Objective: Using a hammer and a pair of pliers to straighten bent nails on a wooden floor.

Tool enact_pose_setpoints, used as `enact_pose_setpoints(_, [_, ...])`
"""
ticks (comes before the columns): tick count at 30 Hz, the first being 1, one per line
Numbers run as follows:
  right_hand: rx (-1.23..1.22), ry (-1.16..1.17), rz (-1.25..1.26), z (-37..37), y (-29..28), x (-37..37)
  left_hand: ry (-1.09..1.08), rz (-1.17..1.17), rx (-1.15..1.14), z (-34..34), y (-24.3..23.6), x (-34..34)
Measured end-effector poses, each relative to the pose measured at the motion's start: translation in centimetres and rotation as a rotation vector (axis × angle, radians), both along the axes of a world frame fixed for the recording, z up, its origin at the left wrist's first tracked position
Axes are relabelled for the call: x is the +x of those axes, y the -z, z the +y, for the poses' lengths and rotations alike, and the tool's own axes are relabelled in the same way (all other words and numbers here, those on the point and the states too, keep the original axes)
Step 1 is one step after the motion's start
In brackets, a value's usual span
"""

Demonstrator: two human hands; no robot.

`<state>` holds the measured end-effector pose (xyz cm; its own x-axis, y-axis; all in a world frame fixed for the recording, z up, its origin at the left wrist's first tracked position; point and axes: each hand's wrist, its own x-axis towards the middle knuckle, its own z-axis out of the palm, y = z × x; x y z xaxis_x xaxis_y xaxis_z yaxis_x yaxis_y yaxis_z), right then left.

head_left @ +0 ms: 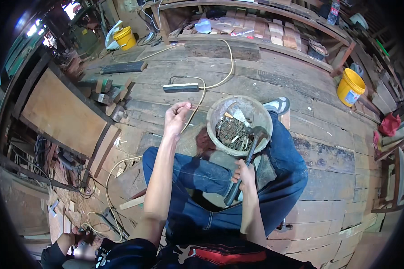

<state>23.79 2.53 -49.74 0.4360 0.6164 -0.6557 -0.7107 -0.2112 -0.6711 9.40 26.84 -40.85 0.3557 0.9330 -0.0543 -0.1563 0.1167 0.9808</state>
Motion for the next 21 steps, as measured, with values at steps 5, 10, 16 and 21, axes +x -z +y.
enact_pose_setpoints(5, [-0.004, -0.01, -0.009, 0.0, -0.1, 0.0, -0.048, -0.054, 0.01, -0.6, 0.2, -2.1])
enact_pose_setpoints(10, [-0.017, -0.011, -0.009, 0.0, -0.1, 0.1, -0.19, 0.153, 0.108, 1.3, 4.2, -4.3])
enact_pose_setpoints(16, [-0.047, 0.007, -0.053, 0.1, 0.3, 0.0, -0.297, 0.801, 0.239, 5.8, 11.8, -5.7])
enact_pose_setpoints(21, [-0.023, -0.019, -0.026, 0.2, 0.5, 0.1, -0.094, 0.946, 0.16, 7.3, 15.3, -4.7])
